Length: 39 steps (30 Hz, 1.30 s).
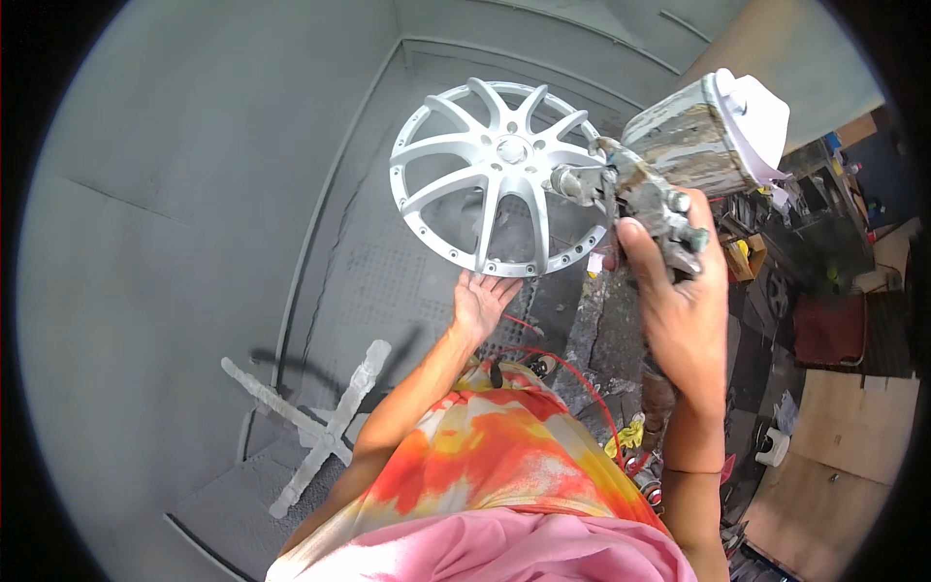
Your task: The person holds an automotive wheel rim by its center, rotates it within a spray booth, and applies a coating using a spray gun. The person then pauses to pour liquid from a container into the spray gun's reservoir before continuing to spray the rim.
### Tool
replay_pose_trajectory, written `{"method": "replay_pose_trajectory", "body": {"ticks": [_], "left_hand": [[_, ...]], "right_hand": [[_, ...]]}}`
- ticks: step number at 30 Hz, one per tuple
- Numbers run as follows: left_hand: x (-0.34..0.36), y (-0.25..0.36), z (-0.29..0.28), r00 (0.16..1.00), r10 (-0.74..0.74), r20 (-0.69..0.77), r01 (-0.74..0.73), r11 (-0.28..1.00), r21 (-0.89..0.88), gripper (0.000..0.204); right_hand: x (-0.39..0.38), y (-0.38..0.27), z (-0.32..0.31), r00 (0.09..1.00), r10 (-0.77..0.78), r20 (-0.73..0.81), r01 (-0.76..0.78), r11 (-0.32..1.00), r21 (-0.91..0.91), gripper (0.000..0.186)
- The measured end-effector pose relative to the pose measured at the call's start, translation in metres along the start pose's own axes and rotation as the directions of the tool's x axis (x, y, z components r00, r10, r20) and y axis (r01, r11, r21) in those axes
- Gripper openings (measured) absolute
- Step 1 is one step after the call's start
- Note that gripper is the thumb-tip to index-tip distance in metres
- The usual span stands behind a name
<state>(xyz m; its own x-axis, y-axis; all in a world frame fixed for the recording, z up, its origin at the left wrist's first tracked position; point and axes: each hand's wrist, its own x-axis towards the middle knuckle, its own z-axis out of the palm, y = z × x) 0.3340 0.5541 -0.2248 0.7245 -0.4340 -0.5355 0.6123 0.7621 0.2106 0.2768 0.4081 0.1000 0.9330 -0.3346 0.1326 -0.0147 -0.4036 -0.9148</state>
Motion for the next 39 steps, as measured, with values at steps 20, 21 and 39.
{"method": "replay_pose_trajectory", "body": {"ticks": [20,21,39], "left_hand": [[-0.007,-0.001,0.007,0.997,0.034,0.070,-0.037,0.999,0.040,0.053],[-0.008,-0.002,0.008,0.997,0.031,0.072,-0.034,0.999,0.041,0.053],[0.001,-0.003,0.002,0.997,0.038,0.067,-0.039,0.999,0.008,0.050]], "right_hand": [[0.031,-0.018,-0.089,0.999,0.002,-0.053,-0.009,0.989,-0.145,0.036],[0.037,-0.015,-0.095,0.999,0.002,-0.036,-0.008,0.983,-0.182,0.039],[0.149,-0.004,-0.072,0.993,-0.111,0.040,0.117,0.965,-0.235,0.032]]}}
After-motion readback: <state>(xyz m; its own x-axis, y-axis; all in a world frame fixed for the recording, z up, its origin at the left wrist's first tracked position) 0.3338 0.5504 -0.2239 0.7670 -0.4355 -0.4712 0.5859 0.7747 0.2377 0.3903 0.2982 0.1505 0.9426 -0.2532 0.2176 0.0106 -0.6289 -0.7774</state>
